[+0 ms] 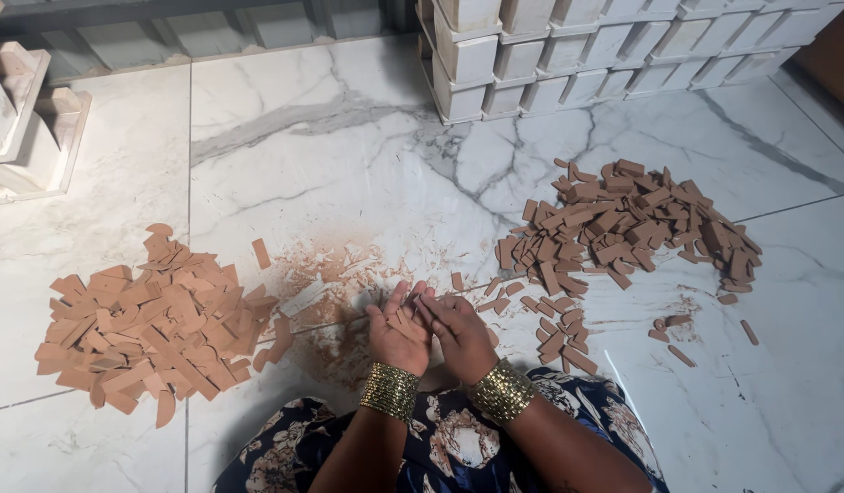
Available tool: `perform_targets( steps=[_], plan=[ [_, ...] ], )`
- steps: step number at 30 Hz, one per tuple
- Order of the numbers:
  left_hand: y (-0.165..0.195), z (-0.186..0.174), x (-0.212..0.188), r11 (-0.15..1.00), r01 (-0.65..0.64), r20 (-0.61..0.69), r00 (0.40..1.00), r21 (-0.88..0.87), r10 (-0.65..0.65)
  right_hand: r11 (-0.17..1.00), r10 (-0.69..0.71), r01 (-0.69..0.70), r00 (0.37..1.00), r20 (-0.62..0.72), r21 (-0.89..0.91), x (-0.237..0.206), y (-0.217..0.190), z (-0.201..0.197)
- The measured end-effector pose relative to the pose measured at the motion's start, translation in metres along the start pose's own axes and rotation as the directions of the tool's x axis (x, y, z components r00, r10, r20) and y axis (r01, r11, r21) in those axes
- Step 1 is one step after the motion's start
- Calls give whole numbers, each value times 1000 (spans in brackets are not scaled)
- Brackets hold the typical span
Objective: The person sits on the floor and sorts small flat brown pieces by shade, picking pieces one at a time and placing lighter pieces into a pile on the left and darker pieces into a pile on the right, occasionally brushing dust aside.
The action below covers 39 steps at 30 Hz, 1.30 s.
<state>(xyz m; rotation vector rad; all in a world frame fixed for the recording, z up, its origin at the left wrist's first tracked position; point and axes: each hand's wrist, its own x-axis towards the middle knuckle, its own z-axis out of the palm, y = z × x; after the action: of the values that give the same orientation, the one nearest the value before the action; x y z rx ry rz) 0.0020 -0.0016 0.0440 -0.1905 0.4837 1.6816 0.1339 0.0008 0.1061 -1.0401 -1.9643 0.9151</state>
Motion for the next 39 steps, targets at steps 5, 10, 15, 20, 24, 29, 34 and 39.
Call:
perform_targets(
  steps=[5, 10, 15, 20, 24, 29, 34, 39],
  plan=[
    [-6, -2, -3, 988, 15, 81, 996, 154, -28, 954, -93, 135, 982, 162, -269, -10, -23, -4],
    [-24, -8, -1, 991, 68, 128, 988, 116, -83, 918, 12, 49, 989, 149, -394, 1, -46, -1],
    [13, 3, 0, 988, -63, 55, 997, 139, 56, 927, -95, 162, 974, 204, -339, -19, -54, -4],
    [-7, 13, -11, 981, 64, 88, 993, 183, -81, 911, -3, 70, 987, 161, -408, -7, -45, -2],
    [-13, 14, -13, 982, 150, 103, 981, 118, -162, 906, 62, 7, 987, 149, -424, -4, -47, -1],
    [11, 15, -9, 977, -16, 31, 999, 213, 10, 935, -20, 92, 978, 207, -344, -15, -54, -5],
    [-16, 7, -12, 960, 59, 108, 990, 272, -91, 924, 60, -4, 989, 134, -381, -3, -44, -2],
    [-10, -6, -2, 962, -11, -112, 993, 274, 43, 920, -15, 86, 982, 186, -382, -10, -30, 2]
  ],
)
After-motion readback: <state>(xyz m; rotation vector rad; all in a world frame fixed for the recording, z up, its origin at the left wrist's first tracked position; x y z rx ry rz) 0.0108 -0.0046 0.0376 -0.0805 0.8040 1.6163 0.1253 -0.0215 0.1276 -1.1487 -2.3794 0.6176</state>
